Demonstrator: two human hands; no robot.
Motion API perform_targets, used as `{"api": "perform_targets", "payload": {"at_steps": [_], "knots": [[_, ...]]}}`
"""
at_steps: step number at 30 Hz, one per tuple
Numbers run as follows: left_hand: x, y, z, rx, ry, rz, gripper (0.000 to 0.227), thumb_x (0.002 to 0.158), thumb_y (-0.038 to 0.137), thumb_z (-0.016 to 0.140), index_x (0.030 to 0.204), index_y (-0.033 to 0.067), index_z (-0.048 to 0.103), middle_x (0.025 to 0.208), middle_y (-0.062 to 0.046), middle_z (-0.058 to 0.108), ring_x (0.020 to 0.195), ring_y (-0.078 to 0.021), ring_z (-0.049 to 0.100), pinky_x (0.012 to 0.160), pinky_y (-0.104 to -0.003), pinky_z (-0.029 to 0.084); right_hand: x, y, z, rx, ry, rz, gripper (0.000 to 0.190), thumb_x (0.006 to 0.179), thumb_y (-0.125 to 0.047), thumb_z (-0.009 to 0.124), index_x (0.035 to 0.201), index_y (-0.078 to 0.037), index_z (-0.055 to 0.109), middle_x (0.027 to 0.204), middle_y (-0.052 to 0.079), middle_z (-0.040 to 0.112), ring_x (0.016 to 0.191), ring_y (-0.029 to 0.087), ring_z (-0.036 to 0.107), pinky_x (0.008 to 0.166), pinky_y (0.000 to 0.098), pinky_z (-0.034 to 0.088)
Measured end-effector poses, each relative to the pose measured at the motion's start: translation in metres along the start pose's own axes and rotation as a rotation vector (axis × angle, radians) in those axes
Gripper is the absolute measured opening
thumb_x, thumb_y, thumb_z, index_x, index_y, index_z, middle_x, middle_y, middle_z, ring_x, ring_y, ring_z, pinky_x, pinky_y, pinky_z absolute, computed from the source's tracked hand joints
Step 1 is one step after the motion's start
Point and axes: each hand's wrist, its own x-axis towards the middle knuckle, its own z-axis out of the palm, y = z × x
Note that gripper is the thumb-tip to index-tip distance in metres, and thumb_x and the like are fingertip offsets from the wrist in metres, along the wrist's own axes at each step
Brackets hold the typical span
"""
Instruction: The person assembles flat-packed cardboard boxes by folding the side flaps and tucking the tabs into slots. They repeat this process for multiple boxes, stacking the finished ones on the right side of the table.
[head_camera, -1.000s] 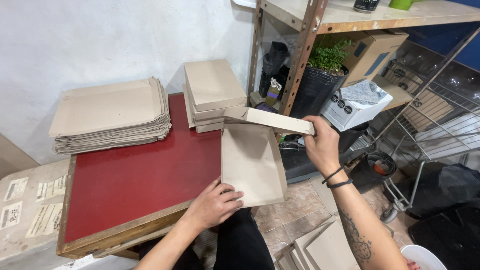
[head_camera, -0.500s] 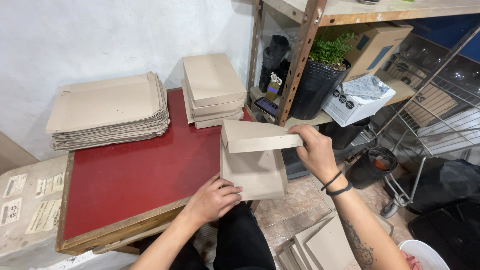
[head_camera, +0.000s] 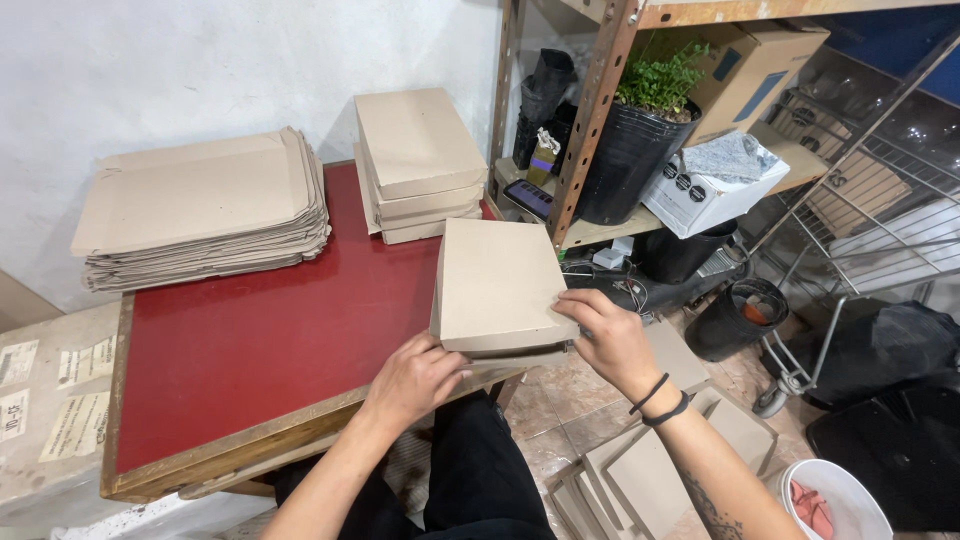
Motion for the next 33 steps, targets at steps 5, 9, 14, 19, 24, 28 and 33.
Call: {"api": "perform_targets", "payload": {"at_steps": [5,9,14,19,24,28,33], "knots": [[-0.001,0.001,-0.001,0.038,-0.016,-0.015,0.016,0.109,0.04,0.084,0.109,0.0247,0.084,0.09,-0.001,0.086,0.114,-0.023,0.082,0.122,-0.046,0.063,-0.017,0.001,0.001,0.001,-0.068,0.029,0.05,0.094,-0.008,0.086,0.139,-0.029,0.087,0.146,-0.004,0.084,0.123,0.028,0.089,0.101,0.0423,0.074],[0.002,0.002,-0.003,0.054,-0.01,-0.039,0.013,0.106,0.035,0.087,0.114,0.0254,0.083,0.093,-0.002,0.086,0.112,-0.0234,0.082,0.124,-0.045,0.063,-0.015,-0.006,-0.017,0.026,-0.164,0.036,0.059,0.091,-0.003,0.086,0.147,-0.02,0.084,0.153,0.01,0.082,0.123,0.041,0.088,0.102,0.0539,0.075],[-0.002,0.005,0.003,0.072,-0.016,-0.062,0.014,0.106,0.034,0.088,0.117,0.0259,0.085,0.093,-0.002,0.084,0.114,-0.0221,0.081,0.123,-0.044,0.064,-0.035,-0.006,0.004,-0.048,-0.21,0.082,0.06,0.094,-0.007,0.082,0.152,-0.022,0.082,0.156,0.006,0.078,0.124,0.035,0.088,0.103,0.0499,0.075],[-0.001,0.01,-0.001,0.047,-0.008,-0.064,0.015,0.109,0.034,0.086,0.119,0.0234,0.087,0.093,-0.005,0.084,0.118,-0.0246,0.082,0.115,-0.045,0.068,-0.045,-0.005,0.013,-0.078,-0.221,0.115,0.065,0.094,-0.011,0.082,0.157,-0.027,0.08,0.159,0.001,0.074,0.127,0.029,0.087,0.103,0.0473,0.075],[0.006,0.024,-0.006,0.069,0.07,-0.032,0.021,0.116,0.041,0.078,0.122,0.0236,0.087,0.097,-0.007,0.082,0.123,-0.0312,0.078,0.115,-0.05,0.067,-0.042,-0.015,0.015,0.009,-0.212,0.19,0.07,0.091,-0.011,0.085,0.158,-0.03,0.08,0.16,0.0,0.073,0.132,0.031,0.086,0.106,0.0487,0.074],[0.011,0.033,-0.001,0.114,0.114,-0.04,0.02,0.119,0.042,0.073,0.12,0.0264,0.086,0.093,-0.004,0.078,0.118,-0.03,0.078,0.112,-0.049,0.067,-0.04,-0.025,0.016,0.016,-0.197,0.244,0.069,0.091,-0.008,0.082,0.158,-0.029,0.081,0.16,0.001,0.073,0.132,0.032,0.086,0.108,0.049,0.073],[0.011,0.039,0.0,0.1,0.199,-0.111,0.014,0.118,0.038,0.076,0.114,0.0286,0.086,0.086,0.002,0.075,0.1,-0.0229,0.077,0.108,-0.044,0.067,-0.033,-0.045,0.002,-0.023,-0.147,0.253,0.065,0.092,-0.008,0.081,0.154,-0.026,0.083,0.159,0.002,0.078,0.13,0.032,0.087,0.105,0.049,0.073]]}}
